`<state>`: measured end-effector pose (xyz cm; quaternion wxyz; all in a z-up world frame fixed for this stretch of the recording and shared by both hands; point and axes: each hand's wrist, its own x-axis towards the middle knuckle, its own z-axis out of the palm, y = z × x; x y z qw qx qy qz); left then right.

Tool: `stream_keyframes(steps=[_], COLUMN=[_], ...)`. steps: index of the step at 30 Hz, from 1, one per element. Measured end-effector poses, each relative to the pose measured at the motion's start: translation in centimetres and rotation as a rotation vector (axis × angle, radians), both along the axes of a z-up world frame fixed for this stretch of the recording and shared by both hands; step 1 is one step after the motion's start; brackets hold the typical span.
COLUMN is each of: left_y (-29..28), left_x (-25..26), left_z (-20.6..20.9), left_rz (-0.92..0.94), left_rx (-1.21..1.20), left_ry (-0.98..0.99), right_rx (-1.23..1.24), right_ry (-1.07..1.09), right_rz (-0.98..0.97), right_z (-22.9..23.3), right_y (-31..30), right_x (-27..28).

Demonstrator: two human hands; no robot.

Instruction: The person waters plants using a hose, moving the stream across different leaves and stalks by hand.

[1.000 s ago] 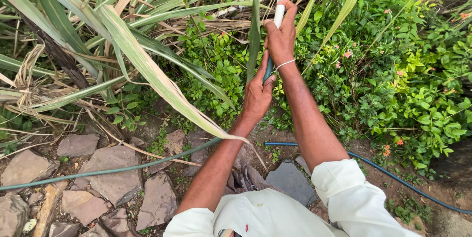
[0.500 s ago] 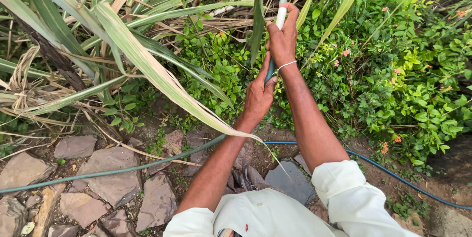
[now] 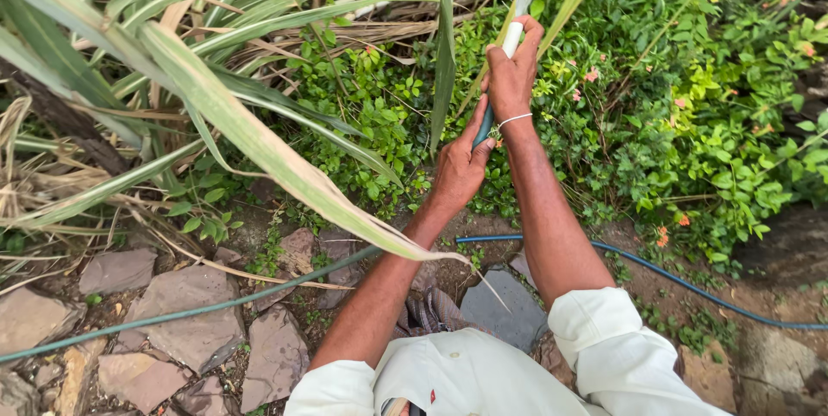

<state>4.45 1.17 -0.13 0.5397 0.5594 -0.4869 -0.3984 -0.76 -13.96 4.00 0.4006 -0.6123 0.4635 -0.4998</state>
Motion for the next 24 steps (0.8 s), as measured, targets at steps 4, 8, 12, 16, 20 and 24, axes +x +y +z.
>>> stream_keyframes(steps=[4, 8, 12, 16, 20, 24], left_y=[-0.5, -0.7, -0.5, -0.2, -0.1, -0.3], left_x=[-0.3, 0.0, 0.6, 1.3, 1.9, 2.2], left_z=[-0.7, -1.1, -1.2, -1.0, -1.1, -1.4], left_rz=[0.035, 0.046, 0.018, 0.018, -0.002, 0.000], left_rx=[-0.215, -0.225, -0.101, -0.126, -0.157, -0.185], left_ry=[-0.016, -0.045, -0.039, -0.019, 0.003, -0.026], right_rx=[-0.005, 0.007, 0.010, 0.010, 0.024, 0.038], right_ry=[-0.006, -0.013, 0.016, 0.052, 0.055, 0.062], right_rz=[0.012, 0.020, -0.009, -0.027, -0.047, -0.082], right_z=[-0.3, -0.3, -0.5, -0.7, -0.5, -0.6], right_y=[-0.2, 0.0, 0.1, 0.2, 0.4, 0.6], right_x=[-0.6, -0.4, 0.1, 0.8, 1.3, 1.5])
